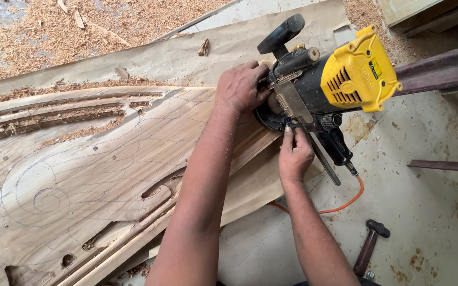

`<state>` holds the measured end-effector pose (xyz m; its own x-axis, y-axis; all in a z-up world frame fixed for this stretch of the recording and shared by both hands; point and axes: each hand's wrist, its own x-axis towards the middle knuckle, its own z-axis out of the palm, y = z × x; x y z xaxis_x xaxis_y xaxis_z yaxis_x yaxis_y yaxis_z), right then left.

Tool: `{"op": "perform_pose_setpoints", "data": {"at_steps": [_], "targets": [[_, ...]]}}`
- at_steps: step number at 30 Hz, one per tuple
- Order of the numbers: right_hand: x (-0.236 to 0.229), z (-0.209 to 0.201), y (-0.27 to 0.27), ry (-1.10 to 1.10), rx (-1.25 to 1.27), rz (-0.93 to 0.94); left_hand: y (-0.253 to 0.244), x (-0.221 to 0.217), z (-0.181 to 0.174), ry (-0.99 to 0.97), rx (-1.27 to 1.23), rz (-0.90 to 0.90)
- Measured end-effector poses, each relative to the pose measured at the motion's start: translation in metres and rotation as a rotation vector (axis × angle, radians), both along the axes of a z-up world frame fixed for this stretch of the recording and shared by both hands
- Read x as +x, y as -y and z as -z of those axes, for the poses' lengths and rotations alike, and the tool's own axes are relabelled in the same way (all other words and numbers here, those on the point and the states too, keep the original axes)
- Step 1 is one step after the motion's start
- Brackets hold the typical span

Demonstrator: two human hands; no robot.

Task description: Use a wood router to carve a decorative design into a wooden headboard or furniture panel.

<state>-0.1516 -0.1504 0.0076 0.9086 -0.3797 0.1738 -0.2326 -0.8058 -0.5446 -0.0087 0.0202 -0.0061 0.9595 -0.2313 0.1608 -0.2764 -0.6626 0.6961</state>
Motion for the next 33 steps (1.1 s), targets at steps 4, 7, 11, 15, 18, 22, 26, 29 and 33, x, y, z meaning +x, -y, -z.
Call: {"op": "perform_pose_setpoints", "data": {"at_steps": [4, 7, 11, 15, 18, 22, 26, 29, 33], "targets": [[-0.003, 0.002, -0.001, 0.077, 0.027, -0.046, -0.002, -0.002, 0.000, 0.008, -0.010, 0.007], [-0.003, 0.001, -0.003, 0.042, 0.077, -0.022, -0.005, -0.002, -0.002, 0.026, -0.028, 0.012], [-0.006, -0.002, -0.005, 0.000, 0.086, 0.000, -0.004, -0.002, -0.002, 0.018, -0.022, 0.017], [-0.009, -0.004, -0.007, -0.029, 0.073, -0.018, -0.005, -0.002, -0.002, 0.013, -0.018, 0.021], [-0.011, -0.006, -0.010, -0.027, 0.066, -0.021, -0.005, -0.003, -0.002, 0.003, -0.004, 0.030], [-0.012, -0.005, -0.010, -0.012, 0.089, -0.033, -0.004, -0.002, 0.000, 0.008, -0.008, 0.027], [-0.014, -0.006, -0.014, 0.000, 0.101, -0.037, -0.005, 0.000, 0.000, -0.005, 0.003, 0.049], [-0.017, -0.004, -0.013, -0.001, 0.109, -0.037, -0.006, -0.001, 0.003, 0.001, -0.008, 0.059], [-0.019, -0.003, -0.013, 0.008, 0.129, -0.060, -0.007, -0.001, 0.002, 0.006, -0.006, 0.065]]}}
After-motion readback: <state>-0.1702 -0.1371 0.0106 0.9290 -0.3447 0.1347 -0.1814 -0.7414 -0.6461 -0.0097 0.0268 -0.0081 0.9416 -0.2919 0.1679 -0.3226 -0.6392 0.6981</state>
